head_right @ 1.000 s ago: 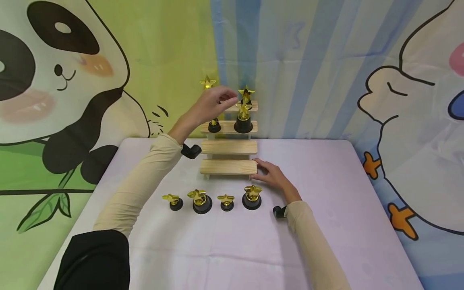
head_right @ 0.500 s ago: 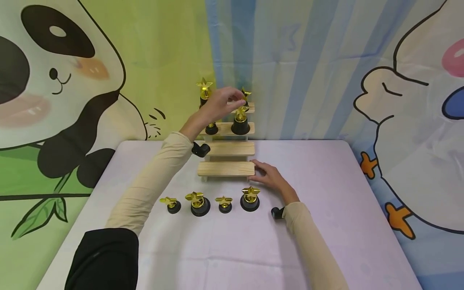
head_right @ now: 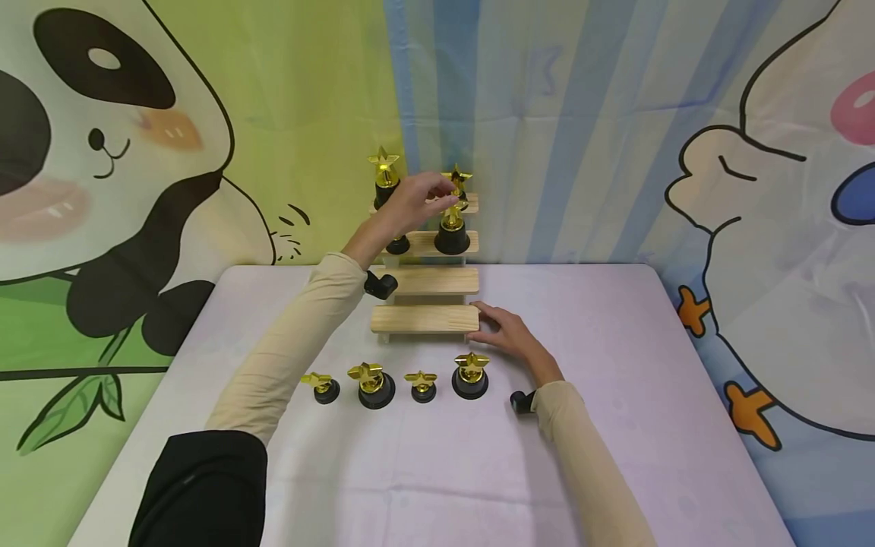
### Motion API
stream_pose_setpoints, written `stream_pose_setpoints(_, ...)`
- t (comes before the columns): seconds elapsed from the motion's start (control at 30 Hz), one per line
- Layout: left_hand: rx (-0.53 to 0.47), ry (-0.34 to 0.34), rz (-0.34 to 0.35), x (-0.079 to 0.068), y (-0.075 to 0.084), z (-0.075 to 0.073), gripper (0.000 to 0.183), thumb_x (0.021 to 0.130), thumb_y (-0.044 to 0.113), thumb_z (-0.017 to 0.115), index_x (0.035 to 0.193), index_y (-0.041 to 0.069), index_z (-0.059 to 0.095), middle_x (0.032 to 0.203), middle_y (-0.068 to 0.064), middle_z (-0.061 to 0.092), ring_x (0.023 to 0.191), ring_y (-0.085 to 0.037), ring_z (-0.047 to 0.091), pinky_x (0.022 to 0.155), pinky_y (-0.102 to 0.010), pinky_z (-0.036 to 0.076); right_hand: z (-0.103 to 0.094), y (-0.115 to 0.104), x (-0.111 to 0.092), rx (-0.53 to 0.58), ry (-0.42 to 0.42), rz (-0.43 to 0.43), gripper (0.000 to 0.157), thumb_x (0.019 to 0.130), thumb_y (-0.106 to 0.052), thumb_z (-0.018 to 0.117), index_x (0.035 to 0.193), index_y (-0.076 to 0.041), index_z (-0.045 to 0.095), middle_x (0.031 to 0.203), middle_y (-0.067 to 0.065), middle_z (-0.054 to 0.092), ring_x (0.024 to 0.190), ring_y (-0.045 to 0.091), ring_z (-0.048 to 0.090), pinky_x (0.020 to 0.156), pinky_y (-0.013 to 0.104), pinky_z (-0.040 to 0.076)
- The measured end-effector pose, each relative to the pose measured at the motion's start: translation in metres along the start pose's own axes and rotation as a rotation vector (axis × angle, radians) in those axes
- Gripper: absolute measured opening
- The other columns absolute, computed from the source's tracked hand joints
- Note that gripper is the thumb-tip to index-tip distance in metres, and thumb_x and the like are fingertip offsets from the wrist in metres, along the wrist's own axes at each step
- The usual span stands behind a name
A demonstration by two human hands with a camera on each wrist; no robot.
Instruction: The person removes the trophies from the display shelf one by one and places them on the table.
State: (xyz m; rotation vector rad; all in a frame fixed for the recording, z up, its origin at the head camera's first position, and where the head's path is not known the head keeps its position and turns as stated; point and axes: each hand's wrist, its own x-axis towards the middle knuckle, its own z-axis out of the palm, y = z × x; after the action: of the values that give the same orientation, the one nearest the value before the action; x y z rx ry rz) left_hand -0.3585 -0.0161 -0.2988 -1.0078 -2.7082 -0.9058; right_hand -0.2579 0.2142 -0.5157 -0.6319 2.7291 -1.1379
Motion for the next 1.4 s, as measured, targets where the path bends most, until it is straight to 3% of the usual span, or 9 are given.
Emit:
stream_pose_setpoints(0.87, 0.001, -0.008, -0.010, 0.000, -0.003, 0.005, 0.027, 0.100, 0.025, 0.055, 0.115, 0.005, 0.066, 0.113, -0.011, 0.067, 0.101, -0.020, 0.062, 0.089, -0.031, 0.051, -0.003, -0.005, 0.001, 0.001, -0.021, 0.027, 0.074, 0.084, -0.038, 0.075, 0.147, -0.015, 0.042, 0.133, 0.013, 0.060, 0.134, 0.033, 0.047, 0.115, 0.054, 0.031)
stream_pose_setpoints(1.2, -0.020, 0.013, 0.001, -0.005, -0.002, 0.009, 0.028, 0.100, 0.024, 0.053, 0.115, 0.003, 0.065, 0.113, -0.012, 0.066, 0.099, -0.021, 0.060, 0.088, -0.032, 0.049, -0.005, -0.003, 0.000, -0.026, -0.022, 0.000, 0.074, 0.084, -0.035, 0.075, 0.146, -0.012, 0.043, 0.132, 0.014, 0.061, 0.132, 0.035, 0.049, 0.113, 0.054, 0.034)
stream_pose_setpoints(1.4, -0.047, 0.045, -0.001, -0.014, 0.006, 0.002, 0.028, 0.100, 0.025, 0.054, 0.116, 0.005, 0.065, 0.113, -0.010, 0.065, 0.101, -0.020, 0.061, 0.090, -0.032, 0.050, -0.005, -0.003, -0.001, -0.019, -0.021, -0.001, 0.074, 0.084, -0.036, 0.075, 0.147, -0.011, 0.042, 0.130, 0.015, 0.062, 0.132, 0.035, 0.049, 0.114, 0.055, 0.033)
